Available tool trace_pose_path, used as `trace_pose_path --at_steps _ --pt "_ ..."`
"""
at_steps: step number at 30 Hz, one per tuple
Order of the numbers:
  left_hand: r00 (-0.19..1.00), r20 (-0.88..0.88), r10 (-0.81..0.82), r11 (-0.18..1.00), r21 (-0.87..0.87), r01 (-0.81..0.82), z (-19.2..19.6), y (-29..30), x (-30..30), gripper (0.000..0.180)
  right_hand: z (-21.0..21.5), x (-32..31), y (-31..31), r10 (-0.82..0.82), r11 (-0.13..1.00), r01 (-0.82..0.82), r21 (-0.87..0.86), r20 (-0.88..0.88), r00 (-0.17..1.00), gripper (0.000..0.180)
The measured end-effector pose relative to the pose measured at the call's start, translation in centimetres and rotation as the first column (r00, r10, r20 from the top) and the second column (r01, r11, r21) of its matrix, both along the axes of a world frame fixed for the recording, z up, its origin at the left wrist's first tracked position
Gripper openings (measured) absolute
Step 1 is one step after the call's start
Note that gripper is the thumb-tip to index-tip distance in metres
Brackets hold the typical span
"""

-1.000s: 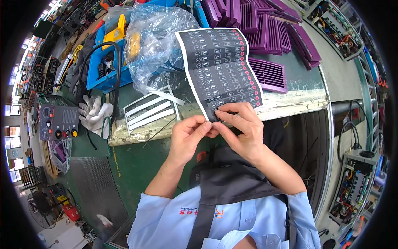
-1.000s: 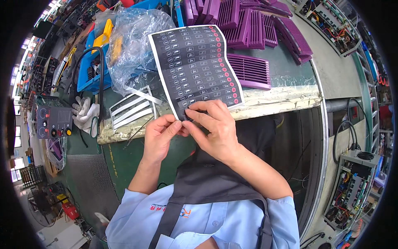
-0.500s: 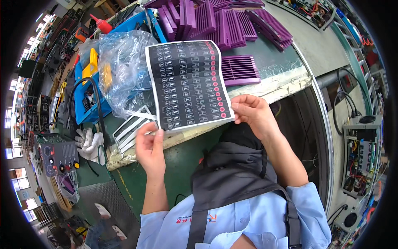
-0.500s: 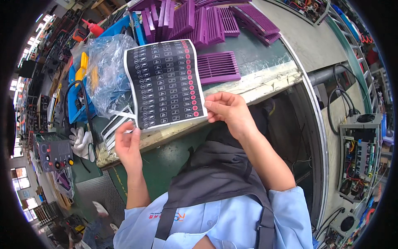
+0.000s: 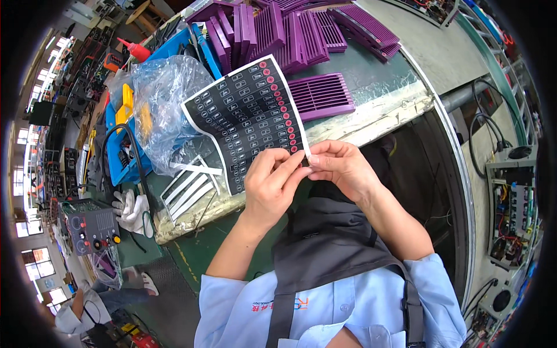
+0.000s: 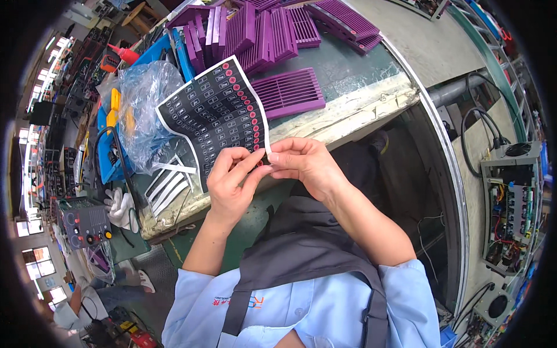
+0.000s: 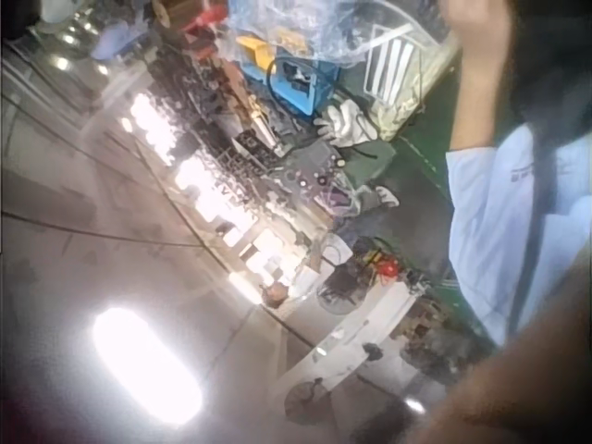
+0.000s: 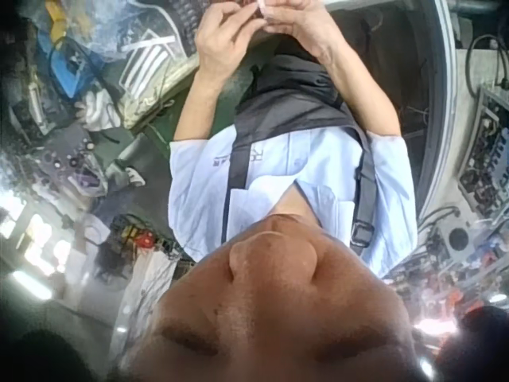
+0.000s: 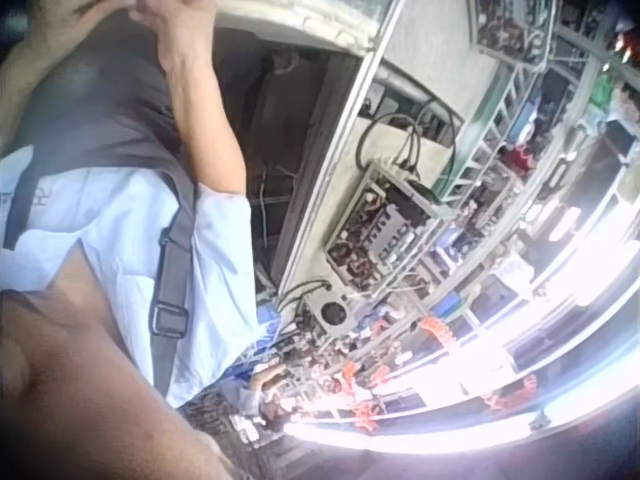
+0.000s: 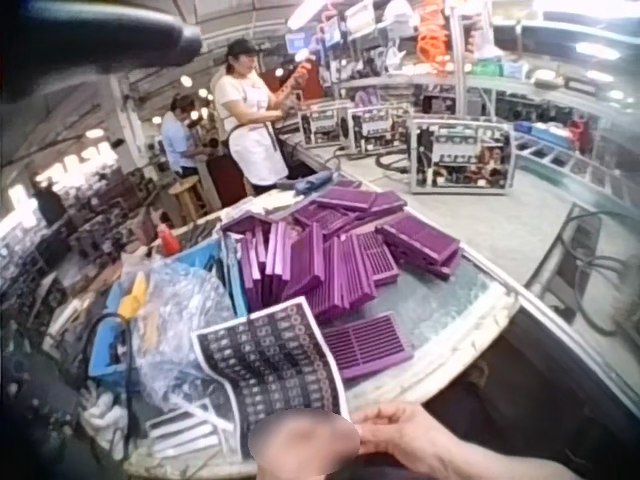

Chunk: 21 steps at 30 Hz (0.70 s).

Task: The person applies adhesive labels to purple plastic vent grilles. They peel individual labels from a sheet and press them onto the surface of the grilles, stacking the finished items on the table.

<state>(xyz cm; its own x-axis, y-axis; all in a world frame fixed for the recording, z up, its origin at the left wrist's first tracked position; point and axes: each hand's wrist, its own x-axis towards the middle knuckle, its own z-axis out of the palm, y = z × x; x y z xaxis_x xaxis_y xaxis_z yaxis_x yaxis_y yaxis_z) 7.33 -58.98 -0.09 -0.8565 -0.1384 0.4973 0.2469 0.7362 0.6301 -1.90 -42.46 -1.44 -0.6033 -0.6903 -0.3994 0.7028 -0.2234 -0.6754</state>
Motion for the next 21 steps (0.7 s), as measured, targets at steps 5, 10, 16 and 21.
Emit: trace_pose_path --at_steps 5,10,16,21 --pt "1.0 0.008 -0.005 0.982 0.188 0.004 -0.2 -0.1 0.3 0.035 -0.5 0.6 -0.7 -0.045 0.992 0.054 -0.11 0.082 0.996 0.012" --pt "1.0 -0.002 0.0 0.961 0.277 0.001 -0.4 -0.2 0.5 0.032 -0.2 1.2 -1.4 -0.083 0.986 0.091 -0.143 0.057 0.995 0.013" --pt "1.0 0.003 -0.03 0.907 0.42 0.026 -0.4 -0.5 0.4 0.024 0.2 1.2 -1.6 -0.088 0.991 0.083 -0.105 -0.039 0.995 0.019" --pt "0.995 0.081 0.052 0.934 0.349 -0.078 0.7 -0.1 0.8 0.015 -0.4 1.0 -1.8 -0.08 0.993 0.07 -0.091 -0.113 0.99 0.018"
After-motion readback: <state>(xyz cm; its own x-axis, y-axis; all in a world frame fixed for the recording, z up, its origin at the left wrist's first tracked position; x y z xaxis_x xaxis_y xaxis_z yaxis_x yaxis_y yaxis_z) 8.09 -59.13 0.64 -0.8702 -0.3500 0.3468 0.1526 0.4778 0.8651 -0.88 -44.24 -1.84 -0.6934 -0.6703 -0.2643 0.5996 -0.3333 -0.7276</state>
